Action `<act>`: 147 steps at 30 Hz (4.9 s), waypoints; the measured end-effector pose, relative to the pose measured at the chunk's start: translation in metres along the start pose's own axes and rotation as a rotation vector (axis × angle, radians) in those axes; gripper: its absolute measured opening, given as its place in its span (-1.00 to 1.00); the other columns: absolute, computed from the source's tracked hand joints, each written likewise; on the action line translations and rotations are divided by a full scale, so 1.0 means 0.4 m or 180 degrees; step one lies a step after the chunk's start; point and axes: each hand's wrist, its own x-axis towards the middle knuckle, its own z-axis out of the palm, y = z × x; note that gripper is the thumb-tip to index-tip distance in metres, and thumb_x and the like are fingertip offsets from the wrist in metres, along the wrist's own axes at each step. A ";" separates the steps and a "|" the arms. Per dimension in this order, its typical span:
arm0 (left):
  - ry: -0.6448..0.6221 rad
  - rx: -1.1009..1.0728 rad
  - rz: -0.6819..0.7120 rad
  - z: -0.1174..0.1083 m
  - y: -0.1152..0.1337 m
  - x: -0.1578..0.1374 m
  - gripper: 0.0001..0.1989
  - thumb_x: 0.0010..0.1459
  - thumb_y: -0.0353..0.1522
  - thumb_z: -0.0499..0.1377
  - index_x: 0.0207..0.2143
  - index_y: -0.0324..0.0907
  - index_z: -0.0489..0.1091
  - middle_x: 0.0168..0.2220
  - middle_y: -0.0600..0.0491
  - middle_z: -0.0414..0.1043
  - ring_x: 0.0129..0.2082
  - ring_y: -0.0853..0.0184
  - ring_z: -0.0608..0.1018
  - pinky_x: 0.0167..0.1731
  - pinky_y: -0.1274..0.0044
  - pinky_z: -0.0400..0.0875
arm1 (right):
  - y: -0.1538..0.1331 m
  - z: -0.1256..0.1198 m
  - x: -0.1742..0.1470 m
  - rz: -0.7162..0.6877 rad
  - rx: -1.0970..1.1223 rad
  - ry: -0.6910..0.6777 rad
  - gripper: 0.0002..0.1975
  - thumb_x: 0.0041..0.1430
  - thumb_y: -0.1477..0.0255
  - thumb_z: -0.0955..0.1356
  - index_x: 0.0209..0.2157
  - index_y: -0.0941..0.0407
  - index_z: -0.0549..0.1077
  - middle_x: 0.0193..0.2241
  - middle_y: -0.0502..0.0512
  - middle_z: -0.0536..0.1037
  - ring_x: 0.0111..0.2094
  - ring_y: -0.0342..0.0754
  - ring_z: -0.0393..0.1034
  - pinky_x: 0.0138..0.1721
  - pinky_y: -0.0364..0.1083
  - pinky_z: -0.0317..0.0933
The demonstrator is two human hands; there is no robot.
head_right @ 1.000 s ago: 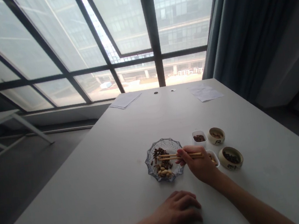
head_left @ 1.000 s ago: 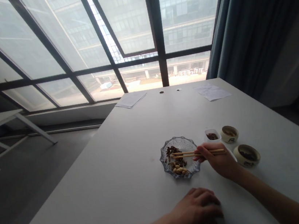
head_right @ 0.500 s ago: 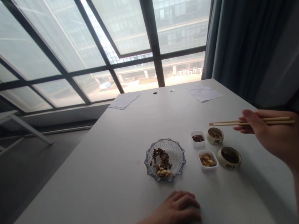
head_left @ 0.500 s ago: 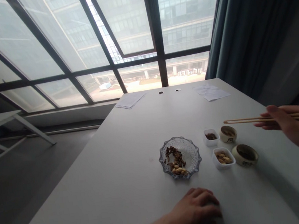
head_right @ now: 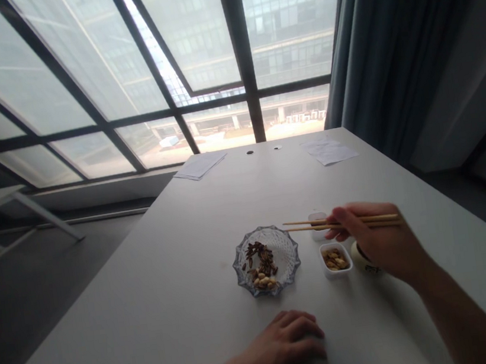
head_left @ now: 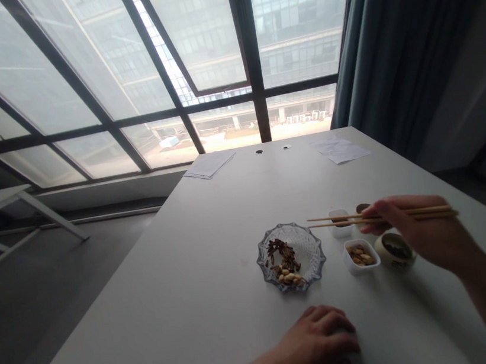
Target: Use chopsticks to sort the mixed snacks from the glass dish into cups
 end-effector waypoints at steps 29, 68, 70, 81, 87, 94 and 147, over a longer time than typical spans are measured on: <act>0.0114 0.0041 0.0021 0.009 0.000 0.005 -0.79 0.31 -0.27 0.12 -0.02 -0.04 0.37 0.07 0.05 0.47 0.19 0.28 0.39 0.21 0.44 0.24 | 0.088 0.175 -0.029 -0.0410 -0.0262 -0.1702 -0.64 0.36 0.17 0.33 -0.37 0.12 0.59 -0.43 0.07 0.59 -0.40 -0.09 0.44 -0.33 -0.13 0.27; 0.0017 0.0039 -0.0035 0.012 -0.002 0.007 -0.77 0.29 -0.28 0.13 -0.02 -0.03 0.38 0.09 0.03 0.46 0.20 0.24 0.39 0.22 0.38 0.25 | 0.088 0.115 -0.001 0.0209 0.0369 -0.0774 -0.58 0.25 0.05 0.39 -0.32 0.14 0.63 -0.39 0.21 0.69 -0.37 0.11 0.64 -0.28 0.03 0.55; 0.0026 0.0053 -0.0032 0.011 -0.001 0.006 -0.78 0.29 -0.28 0.13 -0.02 -0.04 0.38 0.09 0.03 0.46 0.19 0.24 0.39 0.22 0.39 0.25 | 0.044 0.050 0.003 0.0106 0.0193 -0.0221 -0.63 0.22 0.07 0.42 -0.31 0.10 0.64 -0.39 0.18 0.69 -0.39 0.12 0.64 -0.32 0.02 0.57; 0.0060 -0.0100 -0.0085 -0.003 0.009 0.003 -0.74 0.26 -0.31 0.16 0.00 -0.03 0.37 0.09 0.03 0.44 0.18 0.25 0.39 0.22 0.41 0.24 | -0.008 -0.172 0.009 -0.0025 -0.0732 0.1319 -0.78 0.30 0.21 0.42 -0.45 -0.13 0.59 -0.50 0.03 0.65 -0.50 -0.07 0.61 -0.49 -0.28 0.49; -0.0004 -0.0072 -0.0093 -0.007 0.011 0.004 -0.73 0.24 -0.33 0.17 0.00 -0.03 0.37 0.09 0.03 0.44 0.19 0.26 0.39 0.22 0.41 0.25 | -0.011 -0.172 0.019 0.0002 -0.0738 0.1105 -0.88 0.25 0.17 0.44 -0.35 -0.15 0.58 -0.41 0.02 0.66 -0.42 0.05 0.64 -0.34 -0.07 0.57; 0.0055 -0.0052 -0.0046 -0.003 0.008 0.002 -0.74 0.26 -0.31 0.16 0.01 -0.04 0.36 0.08 0.03 0.45 0.19 0.26 0.38 0.22 0.41 0.25 | -0.003 -0.013 -0.003 0.0125 -0.0140 -0.0145 -0.62 0.22 0.04 0.41 -0.33 0.08 0.63 -0.42 0.18 0.68 -0.44 0.10 0.62 -0.38 0.00 0.53; 0.0140 0.0021 -0.0040 0.006 0.008 -0.001 -0.75 0.27 -0.30 0.14 0.00 -0.05 0.37 0.09 0.06 0.44 0.19 0.29 0.38 0.24 0.46 0.21 | -0.004 -0.146 0.015 0.0058 -0.0736 0.1269 -0.77 0.20 0.13 0.44 -0.39 -0.03 0.59 -0.49 0.06 0.65 -0.48 0.11 0.62 -0.45 -0.02 0.56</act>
